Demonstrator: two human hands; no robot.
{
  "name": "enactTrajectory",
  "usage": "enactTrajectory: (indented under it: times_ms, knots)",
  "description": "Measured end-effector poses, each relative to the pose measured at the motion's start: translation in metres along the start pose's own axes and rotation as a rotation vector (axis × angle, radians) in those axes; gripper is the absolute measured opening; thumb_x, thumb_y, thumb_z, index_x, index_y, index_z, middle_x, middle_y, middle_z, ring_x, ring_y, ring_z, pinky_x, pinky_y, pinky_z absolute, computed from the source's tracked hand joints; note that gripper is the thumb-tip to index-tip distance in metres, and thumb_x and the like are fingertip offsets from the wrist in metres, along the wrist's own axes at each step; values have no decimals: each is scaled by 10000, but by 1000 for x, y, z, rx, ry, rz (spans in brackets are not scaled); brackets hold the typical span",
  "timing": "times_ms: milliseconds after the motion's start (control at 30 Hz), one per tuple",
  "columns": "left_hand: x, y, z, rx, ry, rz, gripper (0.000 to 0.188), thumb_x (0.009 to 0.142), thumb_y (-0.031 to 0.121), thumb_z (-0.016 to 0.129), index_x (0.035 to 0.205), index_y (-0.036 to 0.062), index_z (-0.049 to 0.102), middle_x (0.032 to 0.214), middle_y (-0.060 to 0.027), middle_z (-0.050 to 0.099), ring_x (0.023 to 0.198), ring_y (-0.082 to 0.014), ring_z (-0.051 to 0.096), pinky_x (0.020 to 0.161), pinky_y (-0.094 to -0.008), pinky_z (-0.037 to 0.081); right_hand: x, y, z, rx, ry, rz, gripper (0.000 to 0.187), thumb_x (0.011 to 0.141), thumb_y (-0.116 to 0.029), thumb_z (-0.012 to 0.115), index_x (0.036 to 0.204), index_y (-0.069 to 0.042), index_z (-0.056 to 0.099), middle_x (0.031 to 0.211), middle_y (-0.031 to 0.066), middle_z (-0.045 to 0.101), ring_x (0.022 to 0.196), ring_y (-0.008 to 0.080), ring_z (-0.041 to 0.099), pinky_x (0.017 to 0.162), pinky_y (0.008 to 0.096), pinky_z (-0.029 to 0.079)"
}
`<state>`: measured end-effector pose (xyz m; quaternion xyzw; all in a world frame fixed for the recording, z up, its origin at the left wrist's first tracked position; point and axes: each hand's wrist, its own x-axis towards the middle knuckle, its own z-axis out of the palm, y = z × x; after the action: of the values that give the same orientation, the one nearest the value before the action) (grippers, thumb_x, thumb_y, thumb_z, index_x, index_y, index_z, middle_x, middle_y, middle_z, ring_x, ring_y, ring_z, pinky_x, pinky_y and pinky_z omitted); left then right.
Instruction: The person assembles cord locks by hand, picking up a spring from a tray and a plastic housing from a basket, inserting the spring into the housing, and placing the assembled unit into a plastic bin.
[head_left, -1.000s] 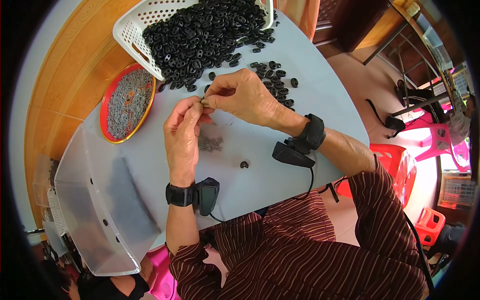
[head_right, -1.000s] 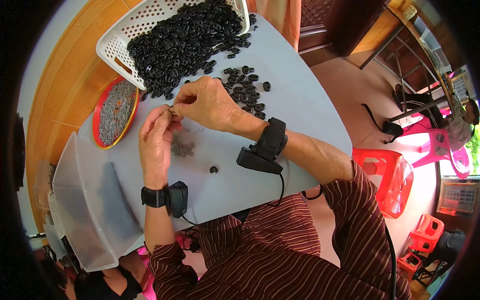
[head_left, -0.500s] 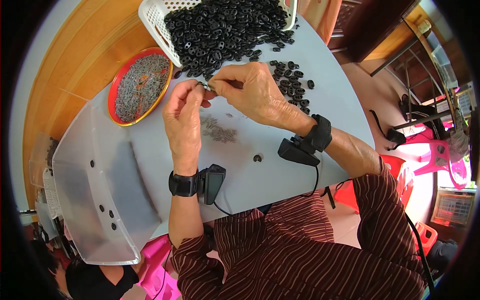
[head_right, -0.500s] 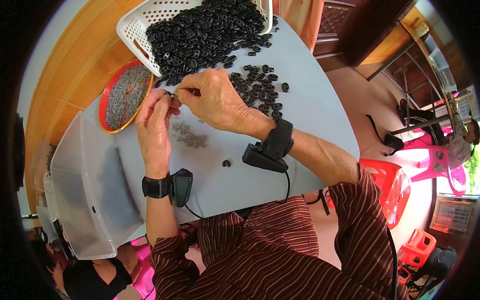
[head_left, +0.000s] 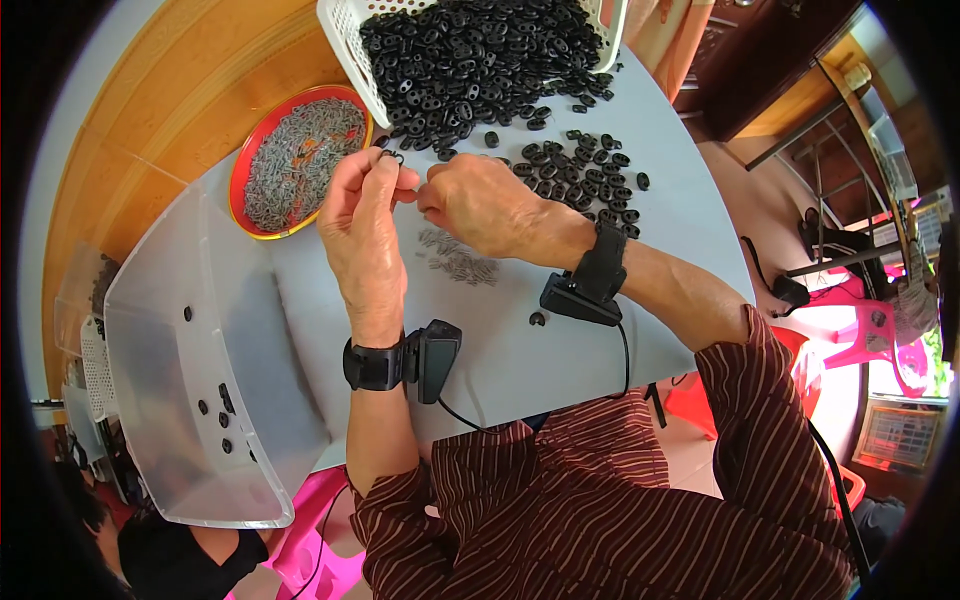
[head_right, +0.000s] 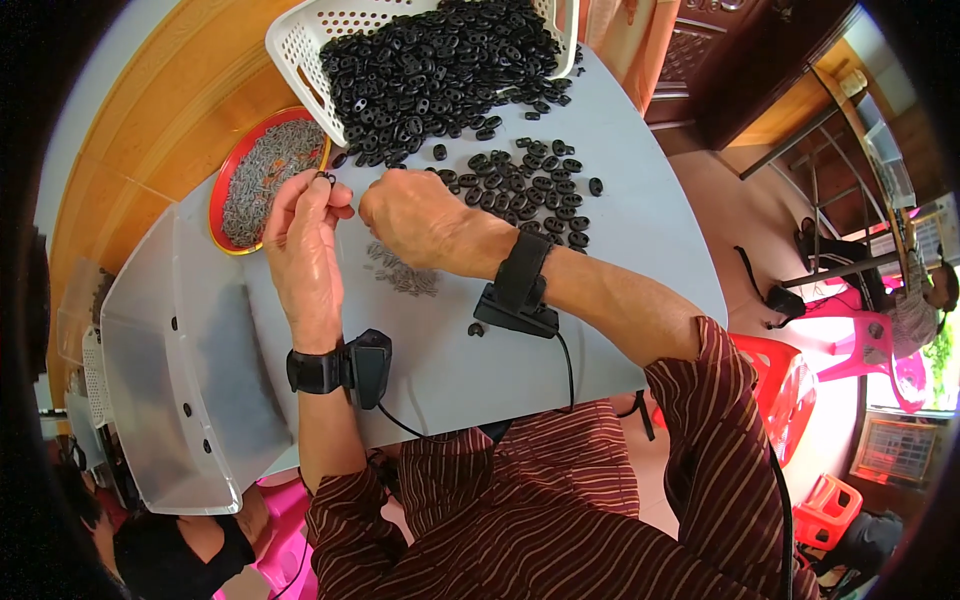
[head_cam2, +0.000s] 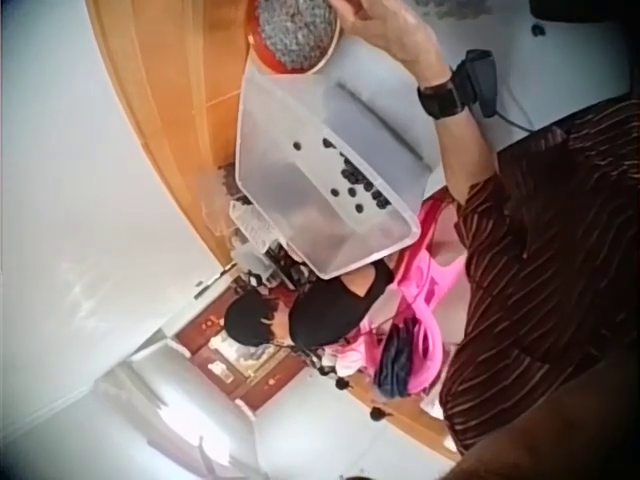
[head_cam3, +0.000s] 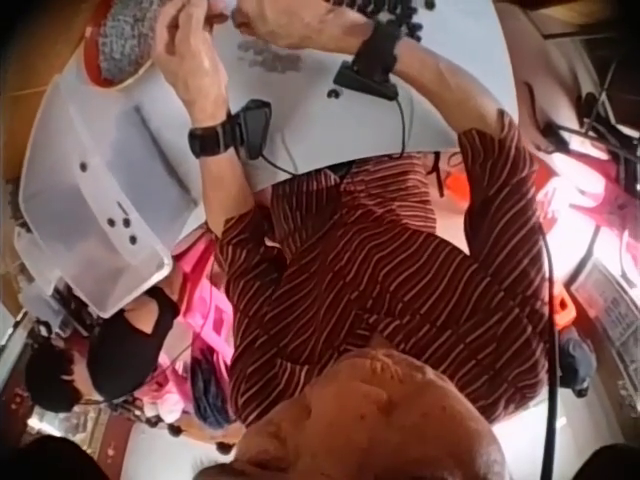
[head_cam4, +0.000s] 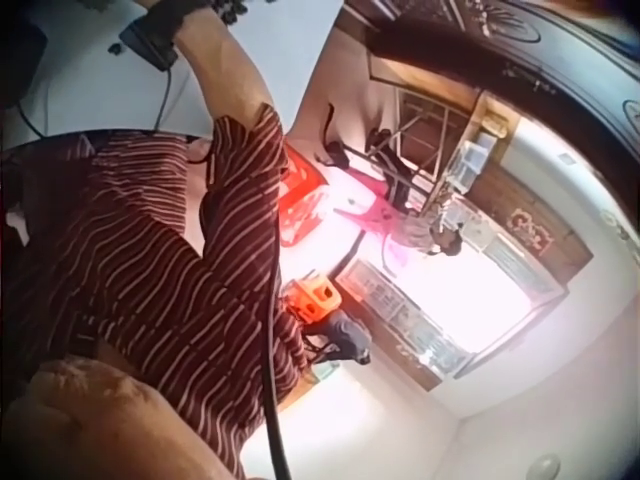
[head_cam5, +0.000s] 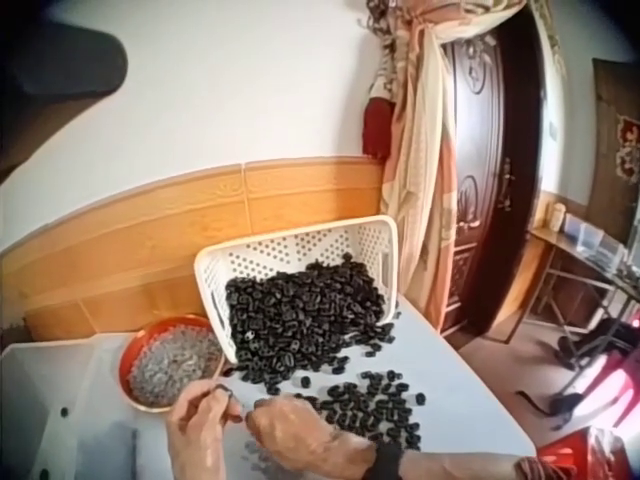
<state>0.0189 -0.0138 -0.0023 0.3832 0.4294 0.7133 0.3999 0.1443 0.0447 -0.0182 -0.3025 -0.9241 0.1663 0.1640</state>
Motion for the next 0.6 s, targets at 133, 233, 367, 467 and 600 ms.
enactTrajectory:
  times_ms: [133,233,367,467,600]
  knots:
    - [0,3,0,-7,-13,-18,167,892,118,586,1000,-8,609,824,-53,603,769,-131,539,737,-283,426,1,-8,0,-133,12,-60,38,682,-10,599,678,-27,633,686,170,619,674,345,632,619,428,519]
    - [0,1,0,-12,-26,-28,167,893,117,583,1002,-7,609,819,-49,604,766,-130,539,733,-283,426,0,-9,-3,-139,6,-64,30,677,-6,600,666,-13,627,676,175,617,672,340,638,614,433,522]
    - [-1,0,1,1,-12,-25,152,880,111,588,980,-2,609,791,-42,607,733,-119,533,715,-269,430,-7,-3,-1,-164,-90,-29,35,734,-25,602,746,8,605,801,162,593,713,332,614,634,430,508]
    - [0,1,-2,10,-9,-11,158,878,114,593,984,-2,605,792,-41,609,722,-117,530,711,-264,432,-14,-4,-1,-114,3,-16,42,745,-43,604,744,-1,606,801,148,580,721,328,613,645,430,507]
    - [-1,5,1,24,16,-12,189,886,120,596,1025,-9,596,827,-55,610,747,-133,535,725,-266,432,-15,-16,-7,-50,55,-110,48,742,-61,611,729,-16,603,783,121,558,721,325,607,641,429,502]
